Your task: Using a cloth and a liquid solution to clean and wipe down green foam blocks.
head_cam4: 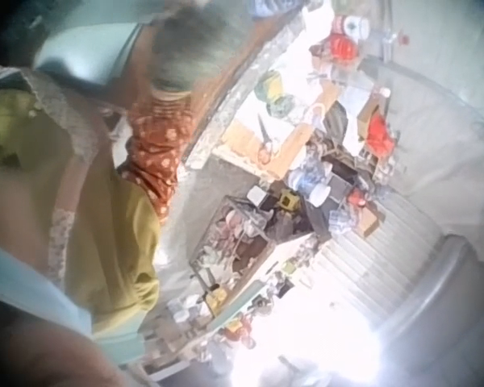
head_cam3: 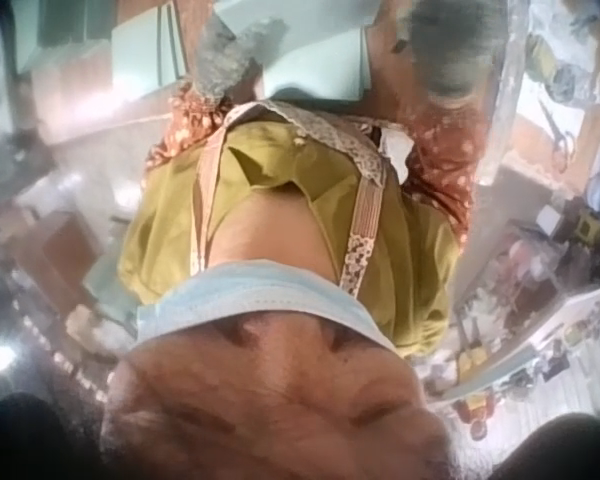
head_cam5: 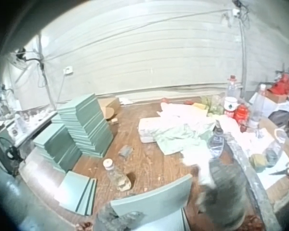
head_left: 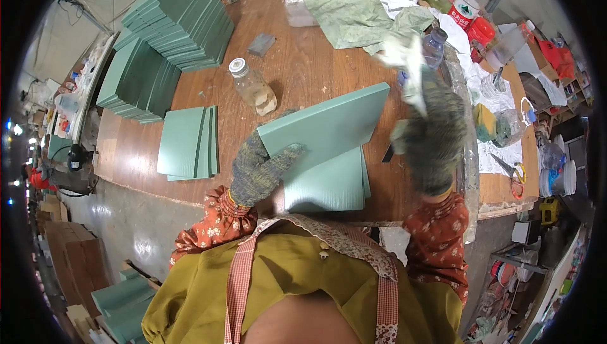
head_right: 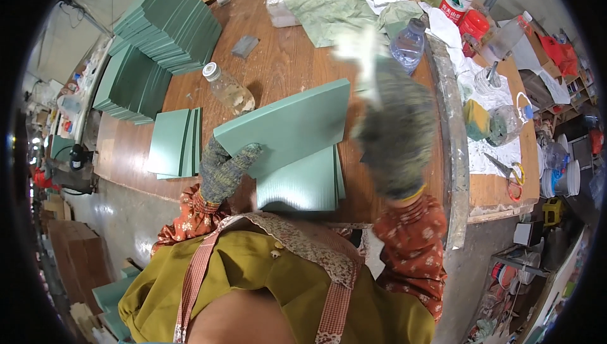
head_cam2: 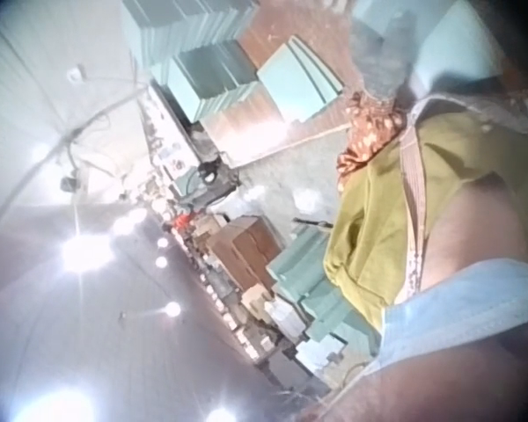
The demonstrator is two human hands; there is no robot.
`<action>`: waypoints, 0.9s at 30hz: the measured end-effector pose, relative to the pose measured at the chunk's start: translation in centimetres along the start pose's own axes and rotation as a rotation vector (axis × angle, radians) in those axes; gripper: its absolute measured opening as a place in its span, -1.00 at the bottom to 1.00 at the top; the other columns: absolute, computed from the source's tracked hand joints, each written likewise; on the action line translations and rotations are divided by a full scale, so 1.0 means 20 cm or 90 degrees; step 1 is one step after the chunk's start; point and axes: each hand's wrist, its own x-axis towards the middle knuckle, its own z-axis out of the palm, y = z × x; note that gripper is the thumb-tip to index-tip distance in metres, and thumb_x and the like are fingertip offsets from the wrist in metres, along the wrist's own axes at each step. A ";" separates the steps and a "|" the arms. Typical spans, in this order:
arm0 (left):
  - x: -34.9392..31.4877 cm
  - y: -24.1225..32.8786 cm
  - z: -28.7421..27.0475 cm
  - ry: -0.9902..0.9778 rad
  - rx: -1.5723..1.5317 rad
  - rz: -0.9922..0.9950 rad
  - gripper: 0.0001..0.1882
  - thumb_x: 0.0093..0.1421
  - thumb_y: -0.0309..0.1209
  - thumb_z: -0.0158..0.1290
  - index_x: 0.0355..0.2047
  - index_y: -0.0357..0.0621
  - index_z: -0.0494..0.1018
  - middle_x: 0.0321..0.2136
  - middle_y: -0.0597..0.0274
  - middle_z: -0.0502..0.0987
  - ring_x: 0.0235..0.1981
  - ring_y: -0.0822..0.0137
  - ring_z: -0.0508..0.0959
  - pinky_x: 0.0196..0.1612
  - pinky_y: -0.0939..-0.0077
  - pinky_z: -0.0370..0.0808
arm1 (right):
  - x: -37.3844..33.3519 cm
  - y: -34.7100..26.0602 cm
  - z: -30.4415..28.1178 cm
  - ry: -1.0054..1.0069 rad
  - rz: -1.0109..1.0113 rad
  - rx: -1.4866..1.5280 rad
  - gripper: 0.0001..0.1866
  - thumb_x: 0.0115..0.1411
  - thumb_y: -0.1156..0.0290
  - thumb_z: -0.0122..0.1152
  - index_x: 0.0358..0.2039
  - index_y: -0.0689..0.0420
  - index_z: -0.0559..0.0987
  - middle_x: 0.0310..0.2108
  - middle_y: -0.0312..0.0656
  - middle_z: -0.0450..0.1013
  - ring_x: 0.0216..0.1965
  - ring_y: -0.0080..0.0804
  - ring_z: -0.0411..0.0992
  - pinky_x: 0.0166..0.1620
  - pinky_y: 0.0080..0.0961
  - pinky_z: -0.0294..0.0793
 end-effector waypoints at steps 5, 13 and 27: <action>-0.08 -0.26 -0.12 -0.034 0.244 0.126 -0.51 0.11 -0.42 0.19 0.03 -0.24 0.33 -0.04 0.06 0.49 -0.05 0.27 0.52 0.03 0.35 0.44 | 0.00 -0.58 0.10 -0.088 -0.392 -0.138 -0.38 0.10 0.25 0.13 0.19 0.12 0.33 0.16 -0.10 0.29 0.13 -0.12 0.25 0.17 -0.13 0.19; -0.12 -0.04 0.04 0.031 0.135 0.080 -0.49 0.12 -0.51 0.18 0.08 -0.35 0.32 -0.08 0.00 0.51 -0.11 0.32 0.53 -0.07 0.49 0.50 | 0.15 -0.11 -0.07 -0.044 -0.219 -0.091 -0.60 0.04 0.61 0.07 -0.05 0.14 0.49 -0.07 -0.09 0.45 -0.03 -0.16 0.41 0.07 -0.26 0.35; -0.15 -0.15 -0.12 -0.148 0.612 0.351 -0.36 0.02 -0.51 0.12 0.16 -0.21 0.28 0.20 -0.03 0.26 0.26 0.02 0.21 0.31 0.19 0.10 | -0.10 0.23 0.01 0.016 0.137 -0.019 -0.68 0.19 0.50 0.06 -0.02 0.21 0.49 -0.17 -0.06 0.49 -0.15 -0.26 0.48 -0.10 -0.40 0.46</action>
